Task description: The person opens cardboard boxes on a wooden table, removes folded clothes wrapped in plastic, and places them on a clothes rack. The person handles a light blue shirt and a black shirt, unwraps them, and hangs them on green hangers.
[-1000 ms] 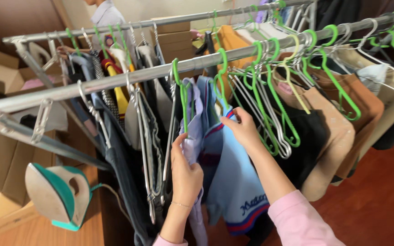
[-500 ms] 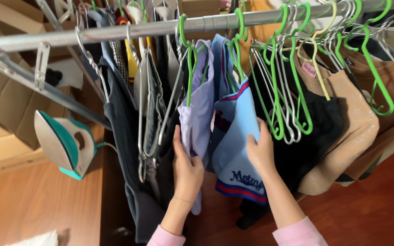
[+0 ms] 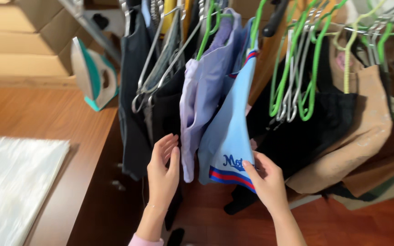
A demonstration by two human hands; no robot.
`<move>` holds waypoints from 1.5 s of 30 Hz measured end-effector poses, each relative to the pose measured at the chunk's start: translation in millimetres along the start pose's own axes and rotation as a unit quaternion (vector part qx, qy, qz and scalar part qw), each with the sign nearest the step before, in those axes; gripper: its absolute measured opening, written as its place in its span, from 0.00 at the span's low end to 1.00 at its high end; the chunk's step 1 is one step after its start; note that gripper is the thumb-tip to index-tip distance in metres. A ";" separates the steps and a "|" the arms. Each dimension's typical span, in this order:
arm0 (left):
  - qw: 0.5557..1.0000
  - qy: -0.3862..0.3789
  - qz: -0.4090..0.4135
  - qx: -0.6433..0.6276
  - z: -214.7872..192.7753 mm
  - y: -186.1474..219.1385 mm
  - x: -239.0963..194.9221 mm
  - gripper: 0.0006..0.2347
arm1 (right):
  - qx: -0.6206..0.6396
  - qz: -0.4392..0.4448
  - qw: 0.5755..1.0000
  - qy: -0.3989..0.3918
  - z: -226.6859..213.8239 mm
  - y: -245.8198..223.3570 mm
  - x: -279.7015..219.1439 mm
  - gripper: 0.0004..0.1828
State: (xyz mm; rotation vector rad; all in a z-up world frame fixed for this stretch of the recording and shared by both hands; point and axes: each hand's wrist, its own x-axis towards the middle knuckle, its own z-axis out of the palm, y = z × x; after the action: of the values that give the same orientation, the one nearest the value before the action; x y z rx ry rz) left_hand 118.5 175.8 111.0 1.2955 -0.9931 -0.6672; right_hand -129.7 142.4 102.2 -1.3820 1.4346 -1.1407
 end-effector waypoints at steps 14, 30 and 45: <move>0.915 0.303 -0.011 0.266 -202.3 20.4 -167.3 0.10 | -0.009 -0.200 0.979 0.040 8.6 -11.4 -35.9 0.11; 0.739 0.561 -0.089 0.362 -391.9 48.8 -332.2 0.07 | 0.029 -0.159 0.935 -0.316 248.7 -96.4 -134.5 0.10; 0.546 0.647 -0.127 0.517 -605.3 19.9 -484.2 0.15 | 0.025 -0.114 0.869 -0.481 421.4 -110.1 -277.8 0.10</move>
State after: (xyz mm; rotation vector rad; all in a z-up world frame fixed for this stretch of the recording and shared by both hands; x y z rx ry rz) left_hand 432.5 880.8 35.7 2.3456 0.2526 0.9335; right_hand 321.8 393.4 94.2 -1.7420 0.5208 -0.4441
